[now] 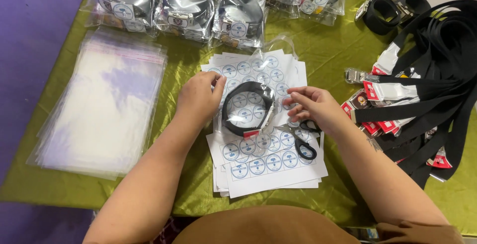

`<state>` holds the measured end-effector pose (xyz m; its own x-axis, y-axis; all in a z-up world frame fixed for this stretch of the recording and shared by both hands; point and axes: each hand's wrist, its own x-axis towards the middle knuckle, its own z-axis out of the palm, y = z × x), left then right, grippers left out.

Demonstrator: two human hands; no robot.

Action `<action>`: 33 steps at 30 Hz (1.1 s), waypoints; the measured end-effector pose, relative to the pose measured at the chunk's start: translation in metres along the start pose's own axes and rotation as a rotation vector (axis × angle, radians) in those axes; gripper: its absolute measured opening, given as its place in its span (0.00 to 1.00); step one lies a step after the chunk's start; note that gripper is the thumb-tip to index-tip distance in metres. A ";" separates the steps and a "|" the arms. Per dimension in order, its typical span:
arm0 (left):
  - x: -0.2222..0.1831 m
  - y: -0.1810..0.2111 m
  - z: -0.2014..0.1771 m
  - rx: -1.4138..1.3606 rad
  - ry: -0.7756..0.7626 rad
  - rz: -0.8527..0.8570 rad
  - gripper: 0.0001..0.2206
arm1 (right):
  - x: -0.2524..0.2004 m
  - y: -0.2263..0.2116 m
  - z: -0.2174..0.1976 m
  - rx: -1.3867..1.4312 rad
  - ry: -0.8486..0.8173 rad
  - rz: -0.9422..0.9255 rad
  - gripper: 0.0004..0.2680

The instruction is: Cutting circular labels from a sheet and packaging them with belts into plastic bags.

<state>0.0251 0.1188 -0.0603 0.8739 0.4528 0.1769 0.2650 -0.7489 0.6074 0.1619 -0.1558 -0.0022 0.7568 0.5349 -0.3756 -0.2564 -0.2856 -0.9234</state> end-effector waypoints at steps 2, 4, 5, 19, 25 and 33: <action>0.005 0.006 -0.002 -0.117 -0.063 -0.104 0.17 | 0.000 -0.006 0.009 -0.005 0.001 0.022 0.13; 0.010 0.014 -0.008 -0.235 -0.122 -0.204 0.16 | 0.004 -0.005 0.013 -0.011 0.003 0.039 0.14; 0.012 0.018 -0.011 -0.241 -0.148 -0.248 0.15 | 0.008 -0.001 0.013 -0.008 0.007 0.045 0.12; 0.013 0.026 0.004 -0.454 -0.051 -0.191 0.08 | 0.016 0.006 0.016 0.147 0.062 -0.067 0.05; -0.009 0.070 -0.034 -0.906 0.284 0.049 0.09 | 0.002 -0.042 0.027 0.205 0.056 -0.353 0.05; -0.014 0.063 -0.042 -0.987 0.398 0.242 0.17 | -0.002 -0.042 0.049 -0.006 0.096 -0.671 0.06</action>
<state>0.0125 0.0859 0.0076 0.6171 0.6029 0.5057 -0.4954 -0.2017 0.8449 0.1419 -0.1056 0.0338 0.8010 0.5251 0.2877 0.2907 0.0791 -0.9536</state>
